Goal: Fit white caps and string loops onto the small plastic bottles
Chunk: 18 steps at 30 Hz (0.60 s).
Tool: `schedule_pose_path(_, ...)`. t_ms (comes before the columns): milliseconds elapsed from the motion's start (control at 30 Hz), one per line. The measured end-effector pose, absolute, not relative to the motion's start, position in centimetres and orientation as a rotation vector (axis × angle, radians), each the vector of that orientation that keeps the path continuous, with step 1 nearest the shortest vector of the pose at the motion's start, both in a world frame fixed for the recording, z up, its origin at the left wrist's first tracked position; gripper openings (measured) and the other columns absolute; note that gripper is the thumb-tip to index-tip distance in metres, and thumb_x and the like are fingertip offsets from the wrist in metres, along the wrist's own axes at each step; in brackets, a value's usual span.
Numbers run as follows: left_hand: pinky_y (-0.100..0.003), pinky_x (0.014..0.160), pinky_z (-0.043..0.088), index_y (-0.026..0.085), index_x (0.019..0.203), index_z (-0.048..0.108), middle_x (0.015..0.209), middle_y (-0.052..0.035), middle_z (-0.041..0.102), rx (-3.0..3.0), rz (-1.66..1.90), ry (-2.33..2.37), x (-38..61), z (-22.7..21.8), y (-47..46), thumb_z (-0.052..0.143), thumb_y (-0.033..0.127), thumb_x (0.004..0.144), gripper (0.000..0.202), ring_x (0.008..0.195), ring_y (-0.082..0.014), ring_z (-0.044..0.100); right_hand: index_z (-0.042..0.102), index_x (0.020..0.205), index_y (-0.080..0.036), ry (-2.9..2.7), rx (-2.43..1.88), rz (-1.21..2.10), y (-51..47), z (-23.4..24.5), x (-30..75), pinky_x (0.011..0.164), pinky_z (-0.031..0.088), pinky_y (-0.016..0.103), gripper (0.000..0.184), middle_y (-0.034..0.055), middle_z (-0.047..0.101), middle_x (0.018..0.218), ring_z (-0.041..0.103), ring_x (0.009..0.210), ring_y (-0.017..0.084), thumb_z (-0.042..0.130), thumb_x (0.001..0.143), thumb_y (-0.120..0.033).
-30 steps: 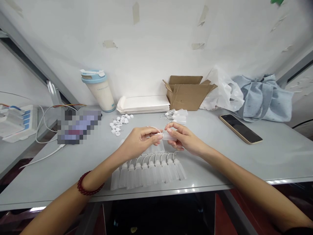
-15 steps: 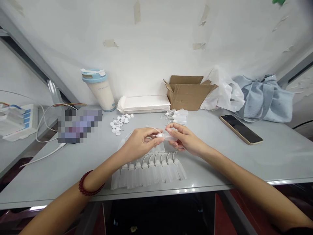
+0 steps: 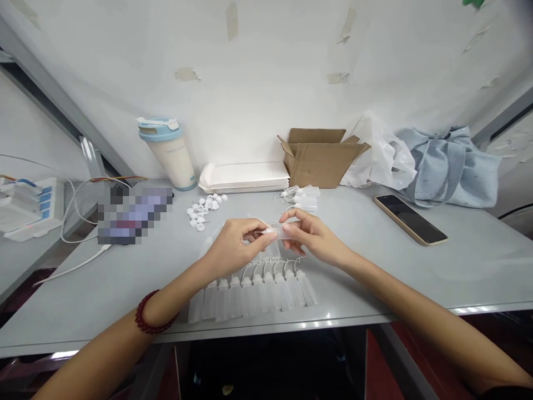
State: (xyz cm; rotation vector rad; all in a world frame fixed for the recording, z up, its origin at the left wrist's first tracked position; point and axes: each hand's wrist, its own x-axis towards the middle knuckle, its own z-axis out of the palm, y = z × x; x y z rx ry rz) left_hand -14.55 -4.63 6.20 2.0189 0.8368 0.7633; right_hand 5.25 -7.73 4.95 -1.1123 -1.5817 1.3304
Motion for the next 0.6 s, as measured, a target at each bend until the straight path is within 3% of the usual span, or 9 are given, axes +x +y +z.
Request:
schedule_pose_path(100,-0.02,0.055,0.049,0.014,0.072,0.066,0.061,0.0,0.062,1.907,0.72,0.875,-14.66,6.51,-4.36,0.057,0.034,0.087,0.027,0.055,-0.0106,0.06,0.058,0.098,-0.017,-1.78,-1.139,0.931,-7.81,4.73,5.14,0.055,0.042,0.023,0.023,0.0041,0.063,0.085,0.054,0.067,0.012,0.058,0.085,-0.036)
schedule_pose_path(167,-0.02,0.056,0.049,0.013,0.071,0.067,0.06,0.0,0.062,1.881,0.717,0.857,-14.69,6.59,-4.21,0.058,0.033,0.086,0.026,0.055,-0.0106,0.06,0.062,0.1,-0.016,-1.863,-1.12,0.785,-7.85,4.69,5.21,0.057,0.042,0.023,0.022,0.0059,0.064,0.091,0.055,0.07,0.012,0.056,0.087,-0.032)
schedule_pose_path(267,-0.02,0.055,0.049,0.014,0.073,0.068,0.06,0.0003,0.063,1.893,0.762,0.82,-14.64,6.43,-4.22,0.062,0.026,0.084,0.018,0.054,-0.0102,0.06,0.065,0.099,-0.015,-1.887,-1.093,0.783,-7.91,4.84,5.41,0.053,0.038,0.023,0.025,0.0026,0.061,0.077,0.047,0.056,0.008,0.05,0.091,-0.032)
schedule_pose_path(400,-0.019,0.055,0.049,0.014,0.073,0.069,0.063,0.0001,0.065,2.017,0.886,0.785,-14.55,5.98,-4.43,0.064,0.019,0.081,0.011,0.053,-0.0093,0.059,0.065,0.089,-0.013,-1.778,-1.117,1.038,-7.97,5.06,5.53,0.046,0.033,0.022,0.032,-0.0049,0.044,0.054,0.04,0.046,0.007,0.047,0.091,-0.04)
schedule_pose_path(500,-0.02,0.057,0.051,0.014,0.076,0.07,0.068,-0.0009,0.067,2.056,0.923,0.781,-14.53,5.95,-4.46,0.065,0.019,0.08,0.009,0.056,-0.0098,0.06,0.063,0.088,-0.013,-1.701,-1.128,1.204,-7.94,5.07,5.47,0.045,0.033,0.022,0.035,-0.0064,0.04,0.051,0.04,0.044,0.008,0.046,0.091,-0.044)
schedule_pose_path(600,-0.02,0.058,0.052,0.014,0.081,0.069,0.073,-0.002,0.068,1.959,0.851,0.802,-14.54,6.27,-4.37,0.062,0.027,0.083,0.015,0.059,-0.0107,0.062,0.063,0.096,-0.013,-1.715,-1.149,1.113,-7.91,5.01,5.37,0.045,0.033,0.022,0.035,-0.0049,0.045,0.054,0.041,0.046,0.008,0.048,0.09,-0.044)
